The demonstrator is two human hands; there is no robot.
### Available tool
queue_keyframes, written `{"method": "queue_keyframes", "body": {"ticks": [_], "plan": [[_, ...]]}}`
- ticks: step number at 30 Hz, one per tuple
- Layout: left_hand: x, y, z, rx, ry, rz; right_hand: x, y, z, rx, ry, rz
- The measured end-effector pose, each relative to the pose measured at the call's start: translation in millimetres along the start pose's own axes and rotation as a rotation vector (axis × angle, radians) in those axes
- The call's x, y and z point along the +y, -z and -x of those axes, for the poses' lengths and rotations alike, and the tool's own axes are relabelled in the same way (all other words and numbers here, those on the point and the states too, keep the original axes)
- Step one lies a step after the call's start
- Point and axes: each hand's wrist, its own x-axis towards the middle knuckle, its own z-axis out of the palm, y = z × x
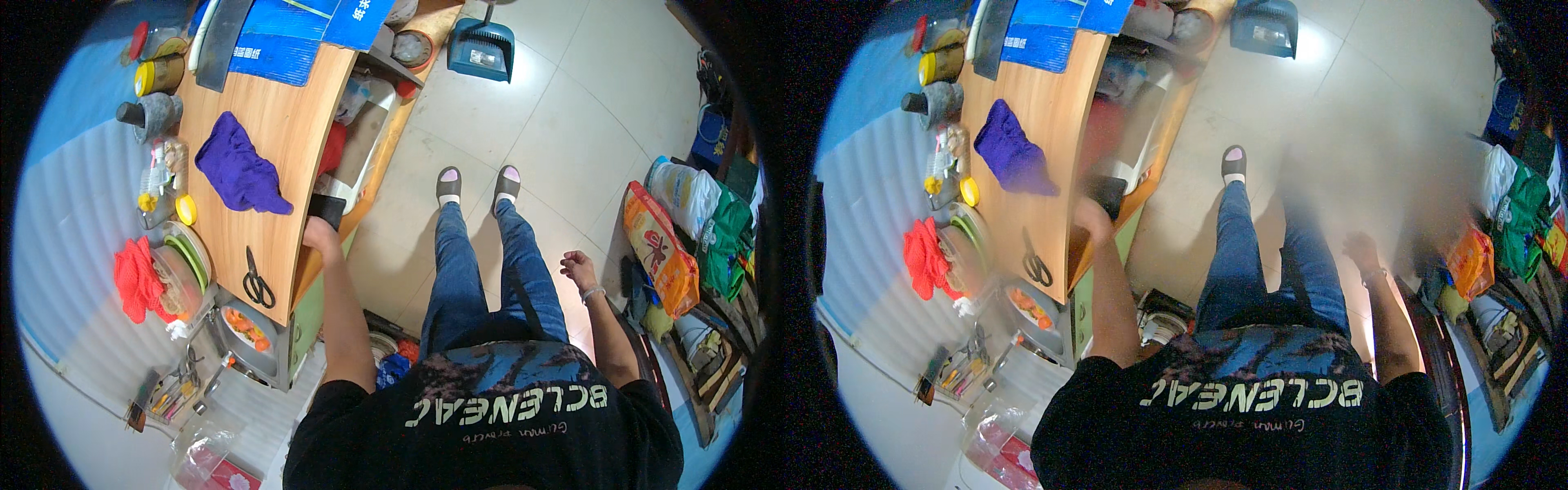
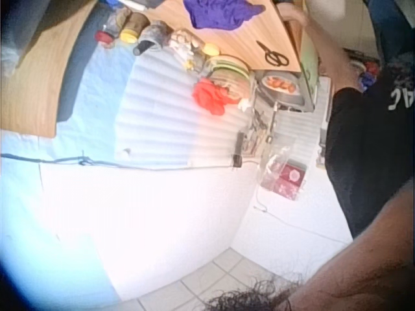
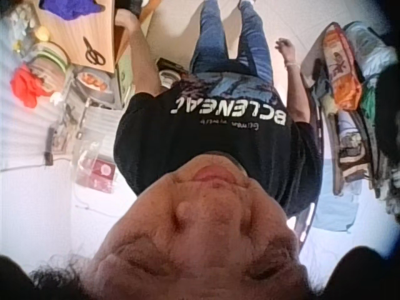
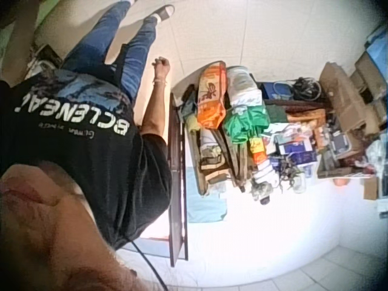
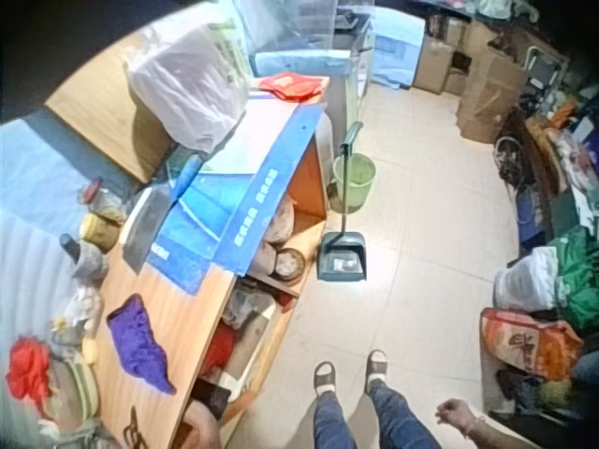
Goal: The person places a bowl into a cabinet, then picks up and folds a red packet. They wash a purple cloth at the sink, wring it out, and wipe a wooden countertop. The person then handles a small white object and places it into a container on a shelf.
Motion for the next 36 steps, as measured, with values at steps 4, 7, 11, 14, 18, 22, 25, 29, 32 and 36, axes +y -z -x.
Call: {"method": "queue_keyframes", "body": {"ticks": [4,7,11,14,18,22,25,29,32,36], "plan": [[57.5,21.7,90.4,-0.267,-0.142,-0.083,5.9,-7.7,-21.8,-0.048,0.269,0.34],[93.6,35.2,164.9,-0.803,0.488,0.66,-103.8,-110.7,43.7,-0.144,0.186,0.288],[170.4,45.2,219.6,-1.148,0.877,0.755,-163.7,-188.7,93.7,-0.435,0.342,0.248],[184.9,44.5,238.1,-1.297,0.837,0.74,-197.0,-238.5,133.8,-0.537,0.419,0.083],[221.6,47.4,222.9,-1.596,0.961,0.816,-196.1,-236.1,135.8,-0.447,0.319,-0.136],[250.2,58.0,213.6,-1.743,0.972,0.801,-210.4,-227.0,162.3,-0.282,0.518,-0.046],[257.2,52.1,213.1,-1.706,0.912,0.673,-215.7,-216.3,176.6,-0.309,0.487,-0.052],[209.6,-6.8,187.7,-1.537,1.308,0.665,-179.0,-212.6,156.5,-0.27,0.499,-0.038],[197.6,-15.5,200.6,-1.38,1.312,0.814,-154.8,-220.1,146.1,-0.211,0.487,0.002],[193.6,-19.1,195.0,-1.181,1.181,0.83,-151.5,-229.7,171.0,-0.248,0.271,-0.214]]}}
